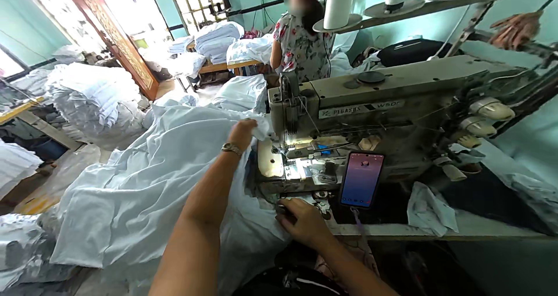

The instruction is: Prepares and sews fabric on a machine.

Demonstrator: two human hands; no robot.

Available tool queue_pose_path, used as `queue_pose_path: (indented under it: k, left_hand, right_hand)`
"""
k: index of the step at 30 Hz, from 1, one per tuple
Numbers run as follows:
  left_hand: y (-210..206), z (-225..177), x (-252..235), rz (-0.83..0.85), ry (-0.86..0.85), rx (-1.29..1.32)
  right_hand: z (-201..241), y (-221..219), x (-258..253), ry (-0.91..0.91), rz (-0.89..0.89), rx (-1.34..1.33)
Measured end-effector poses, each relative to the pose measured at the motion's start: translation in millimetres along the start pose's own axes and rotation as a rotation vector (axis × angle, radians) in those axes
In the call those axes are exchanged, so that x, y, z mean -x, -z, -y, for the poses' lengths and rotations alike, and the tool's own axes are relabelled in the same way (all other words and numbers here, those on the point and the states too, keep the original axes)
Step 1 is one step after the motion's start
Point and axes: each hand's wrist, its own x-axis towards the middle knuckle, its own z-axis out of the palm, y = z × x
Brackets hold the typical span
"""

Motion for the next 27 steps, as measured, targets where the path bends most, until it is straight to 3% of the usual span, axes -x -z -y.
queue_pose_path:
  k: [2, 3, 6, 8, 9, 11, 14, 16, 20, 24, 26, 27]
  left_hand:
    - [29, 8, 13, -0.179, 0.113, 0.103]
    - [46, 2, 30, -0.191, 0.166, 0.169]
    - [76, -34, 114, 0.165, 0.326, 0.527]
    - [48, -46, 169, 0.426, 0.214, 0.591]
    - [26, -49, 190, 0.459, 0.092, 0.519]
    - [-7, -57, 218, 0.346, -0.096, 0.329]
    - [-21, -66, 224, 0.239, -0.159, 0.257]
    - [-5, -65, 221, 0.218, -0.217, 0.445]
    - [88, -80, 221, 0.193, -0.516, 0.884]
    - [133, -111, 248, 0.39, -0.677, 1.214]
    - [145, -119, 276, 0.595, -0.571, 1.082]
    - [153, -114, 296, 0.656, -0.45, 0.851]
  right_hand:
    - [-2, 2, -1, -0.001, -0.028, -0.009]
    - [-1, 2, 0, -0.014, -0.04, -0.015]
    - [2, 4, -1, -0.077, -0.09, -0.051]
    - [4, 4, -5, -0.068, -0.201, -0.052]
    - [5, 4, -10, -0.039, -0.253, -0.038]
    - [10, 5, -22, 0.013, -0.318, 0.016]
    - [25, 6, -44, 0.066, -0.351, 0.086]
    - [30, 6, -49, 0.08, -0.333, 0.077]
    - [40, 14, -51, 0.105, -0.296, -0.058]
    - [93, -2, -74, 0.185, 0.15, -0.076]
    - [96, -14, -99, 0.292, 0.102, -0.034]
    - [94, -9, -112, 0.313, 0.005, -0.023]
